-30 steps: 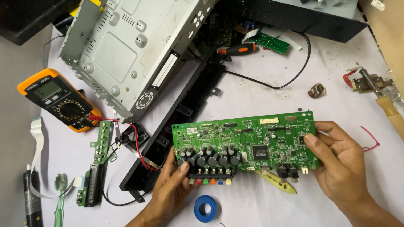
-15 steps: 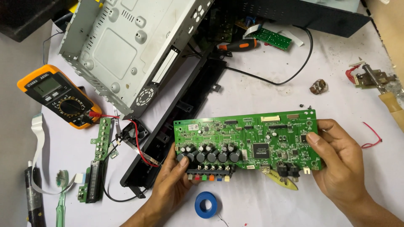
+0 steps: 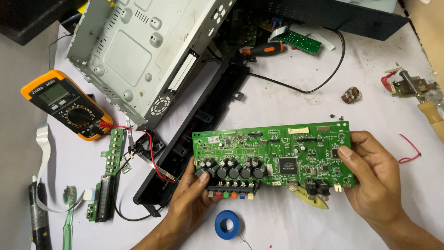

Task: Cleaning a circuit board with a brush and soldering components on it using a soldering iron.

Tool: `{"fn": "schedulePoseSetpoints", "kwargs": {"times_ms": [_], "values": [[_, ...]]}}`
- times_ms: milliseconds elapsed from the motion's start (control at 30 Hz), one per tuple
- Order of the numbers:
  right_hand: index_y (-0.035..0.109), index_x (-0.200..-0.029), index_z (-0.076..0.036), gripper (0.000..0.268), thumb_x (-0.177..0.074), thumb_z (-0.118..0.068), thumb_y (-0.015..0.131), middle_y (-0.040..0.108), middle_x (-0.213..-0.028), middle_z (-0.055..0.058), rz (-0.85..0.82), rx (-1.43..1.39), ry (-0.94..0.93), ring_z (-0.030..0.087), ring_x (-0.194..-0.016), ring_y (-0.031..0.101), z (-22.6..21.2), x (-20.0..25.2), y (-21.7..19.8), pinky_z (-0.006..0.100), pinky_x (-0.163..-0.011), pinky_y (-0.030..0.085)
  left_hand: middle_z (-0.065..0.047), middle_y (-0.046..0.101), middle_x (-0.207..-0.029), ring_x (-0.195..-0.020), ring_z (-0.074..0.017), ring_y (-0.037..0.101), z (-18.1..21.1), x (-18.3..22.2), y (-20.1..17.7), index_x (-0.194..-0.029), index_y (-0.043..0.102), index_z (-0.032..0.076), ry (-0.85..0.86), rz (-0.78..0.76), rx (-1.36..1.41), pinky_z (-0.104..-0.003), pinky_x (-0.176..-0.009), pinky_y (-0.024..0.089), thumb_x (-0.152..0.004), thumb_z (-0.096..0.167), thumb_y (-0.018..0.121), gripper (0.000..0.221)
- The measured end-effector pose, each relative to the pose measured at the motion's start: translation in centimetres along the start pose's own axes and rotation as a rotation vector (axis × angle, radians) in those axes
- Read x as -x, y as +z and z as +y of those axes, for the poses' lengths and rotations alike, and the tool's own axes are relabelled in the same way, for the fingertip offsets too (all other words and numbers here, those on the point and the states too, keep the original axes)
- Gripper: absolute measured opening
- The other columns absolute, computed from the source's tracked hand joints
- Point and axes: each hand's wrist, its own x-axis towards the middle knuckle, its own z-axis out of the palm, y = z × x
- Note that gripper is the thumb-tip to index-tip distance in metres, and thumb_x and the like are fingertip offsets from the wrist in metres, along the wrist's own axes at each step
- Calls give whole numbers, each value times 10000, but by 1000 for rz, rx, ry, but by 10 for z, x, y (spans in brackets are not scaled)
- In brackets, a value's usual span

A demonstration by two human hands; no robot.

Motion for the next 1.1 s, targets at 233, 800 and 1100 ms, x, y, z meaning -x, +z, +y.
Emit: {"fn": "schedulePoseSetpoints", "kwargs": {"times_ms": [233, 800, 1100], "values": [[570, -1124, 50, 155, -1041, -65, 508, 651, -915, 131, -8, 32, -48, 156, -733, 569, 4, -2, -1, 264, -601, 437, -117, 628, -1197, -894, -227, 717, -2, -1, -3, -1523, 393, 151, 1, -2, 6, -282, -714, 634, -960, 172, 602, 602], [593, -1122, 20, 130, -1054, -73, 532, 658, -854, 102, 21, 127, -68, 134, -738, 576, 11, -6, -3, 246, -638, 441, -154, 613, -1253, -1058, -284, 699, 2, 0, 1, -1577, 305, 137, 7, -41, -60, -335, -853, 632, -956, 179, 609, 692], [589, -1171, 39, 173, -1055, -66, 515, 704, -1040, 174, 22, 133, 1, 208, -936, 644, 15, -13, 2, 303, -813, 510, -19, 539, -602, -895, -213, 699, 2, 2, 7, -1622, 266, 125, 41, 15, -35, -490, -1007, 567, -892, 97, 638, 819]]}}
